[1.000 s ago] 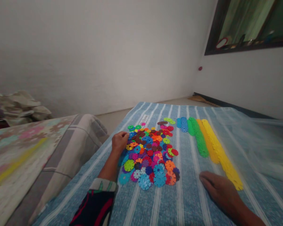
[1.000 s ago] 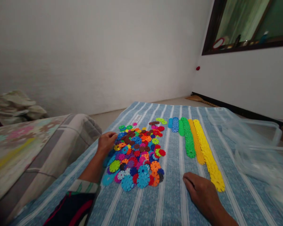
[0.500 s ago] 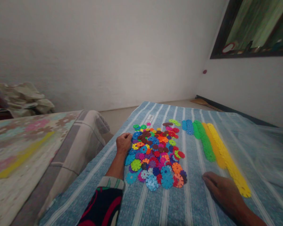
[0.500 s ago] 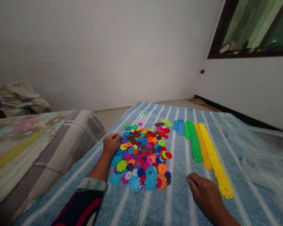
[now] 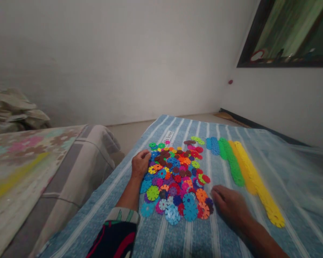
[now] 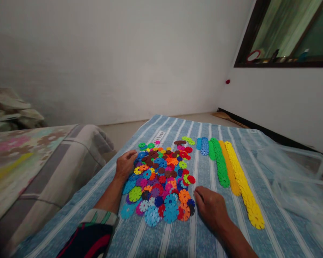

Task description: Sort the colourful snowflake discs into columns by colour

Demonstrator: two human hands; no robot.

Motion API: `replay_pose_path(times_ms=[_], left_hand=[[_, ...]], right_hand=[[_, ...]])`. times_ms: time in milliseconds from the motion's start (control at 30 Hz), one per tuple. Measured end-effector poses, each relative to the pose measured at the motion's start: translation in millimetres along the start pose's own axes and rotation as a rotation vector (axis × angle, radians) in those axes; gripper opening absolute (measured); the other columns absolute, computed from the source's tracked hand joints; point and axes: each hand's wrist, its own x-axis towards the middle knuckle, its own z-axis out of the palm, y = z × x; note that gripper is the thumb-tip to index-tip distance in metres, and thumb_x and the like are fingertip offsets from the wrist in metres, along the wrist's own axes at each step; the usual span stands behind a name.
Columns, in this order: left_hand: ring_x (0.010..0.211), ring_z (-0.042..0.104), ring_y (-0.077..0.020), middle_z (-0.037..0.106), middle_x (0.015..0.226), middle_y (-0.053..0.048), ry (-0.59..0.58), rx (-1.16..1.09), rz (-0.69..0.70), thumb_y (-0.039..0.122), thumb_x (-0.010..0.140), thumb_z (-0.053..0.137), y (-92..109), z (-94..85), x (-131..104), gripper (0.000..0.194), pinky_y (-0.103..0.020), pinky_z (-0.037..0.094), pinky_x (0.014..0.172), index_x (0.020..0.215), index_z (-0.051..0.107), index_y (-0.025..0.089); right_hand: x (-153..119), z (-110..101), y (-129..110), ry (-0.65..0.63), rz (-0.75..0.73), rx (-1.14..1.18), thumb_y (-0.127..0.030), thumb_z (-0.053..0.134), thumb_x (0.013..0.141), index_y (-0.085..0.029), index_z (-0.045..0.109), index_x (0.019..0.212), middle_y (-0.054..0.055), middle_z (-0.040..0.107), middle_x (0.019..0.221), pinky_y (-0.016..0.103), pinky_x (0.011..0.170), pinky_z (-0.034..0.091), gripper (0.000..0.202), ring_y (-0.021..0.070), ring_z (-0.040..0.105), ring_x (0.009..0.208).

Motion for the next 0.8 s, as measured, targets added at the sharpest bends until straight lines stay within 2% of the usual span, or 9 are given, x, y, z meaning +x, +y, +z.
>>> replay_pose_path(times_ms=[100, 200, 333, 467, 567, 667, 800], left_hand=[[0.103, 0.066, -0.0245, 0.074, 0.105, -0.005, -0.04, -0.022, -0.002, 0.039, 0.066, 0.062, 2.7, -1.0, 1.3, 0.033, -0.036, 0.047, 0.099, 0.088, 0.073, 0.016], [0.105, 0.065, -0.0249, 0.073, 0.108, -0.005, -0.089, -0.03, 0.003, 0.04, 0.067, 0.063, 7.5, -2.8, 2.1, 0.033, -0.036, 0.046, 0.101, 0.088, 0.073, 0.017], [0.103, 0.066, -0.0257, 0.075, 0.103, -0.004, -0.067, 0.026, -0.008, 0.039, 0.065, 0.064, 9.4, -4.0, 7.9, 0.03, -0.04, 0.047, 0.102, 0.087, 0.073, 0.02], [0.103, 0.066, -0.0271, 0.075, 0.102, -0.002, -0.079, 0.063, -0.001, 0.041, 0.065, 0.064, 7.2, -3.4, 13.5, 0.029, -0.041, 0.046, 0.103, 0.085, 0.073, 0.022], [0.103, 0.066, -0.0271, 0.075, 0.1, -0.002, -0.088, 0.077, 0.002, 0.04, 0.066, 0.064, 8.6, -3.8, 12.9, 0.03, -0.041, 0.046, 0.103, 0.087, 0.073, 0.022], [0.104, 0.066, -0.0268, 0.075, 0.101, -0.003, -0.101, 0.087, -0.005, 0.039, 0.066, 0.064, 12.4, -4.8, 9.9, 0.03, -0.039, 0.046, 0.103, 0.088, 0.074, 0.02], [0.098, 0.068, -0.0248, 0.076, 0.097, -0.004, -0.121, 0.039, -0.012, 0.038, 0.066, 0.064, 17.2, -5.8, 4.2, 0.03, -0.036, 0.049, 0.098, 0.087, 0.074, 0.019]], right_hand=[[19.4, 9.1, -22.6, 0.153, -0.154, 0.045, -0.028, 0.039, 0.093, -0.02, 0.065, 0.08, 0.004, 0.068, 0.072, 0.024, 0.061, 0.039, 0.031, 0.0155, 0.063, 0.067], [44.0, 16.9, -47.7, 0.214, -0.267, 0.043, -0.024, 0.042, 0.093, -0.019, 0.065, 0.084, 0.005, 0.066, 0.076, 0.026, 0.066, 0.041, 0.025, 0.0166, 0.059, 0.072], [79.7, 19.3, -78.5, 0.101, -0.383, 0.053, -0.026, 0.052, 0.091, -0.02, 0.064, 0.099, 0.006, 0.065, 0.094, 0.03, 0.079, 0.043, 0.016, 0.0191, 0.057, 0.089], [104.4, 19.9, -97.9, 0.024, -0.369, -0.011, -0.044, 0.058, 0.088, -0.023, 0.062, 0.112, 0.007, 0.06, 0.112, 0.034, 0.088, 0.044, 0.031, 0.0226, 0.052, 0.104], [107.8, 26.5, -103.2, -0.002, -0.365, -0.031, -0.053, 0.058, 0.087, -0.025, 0.057, 0.122, 0.009, 0.056, 0.12, 0.037, 0.093, 0.042, 0.045, 0.0246, 0.049, 0.111], [103.0, 37.0, -101.6, -0.029, -0.39, -0.03, -0.059, 0.053, 0.087, -0.024, 0.06, 0.116, 0.009, 0.058, 0.115, 0.041, 0.093, 0.041, 0.046, 0.0252, 0.048, 0.109], [94.8, 44.4, -96.5, -0.052, -0.432, -0.014, -0.056, 0.056, 0.087, -0.023, 0.061, 0.11, 0.008, 0.058, 0.115, 0.043, 0.094, 0.038, 0.04, 0.0252, 0.046, 0.11]])
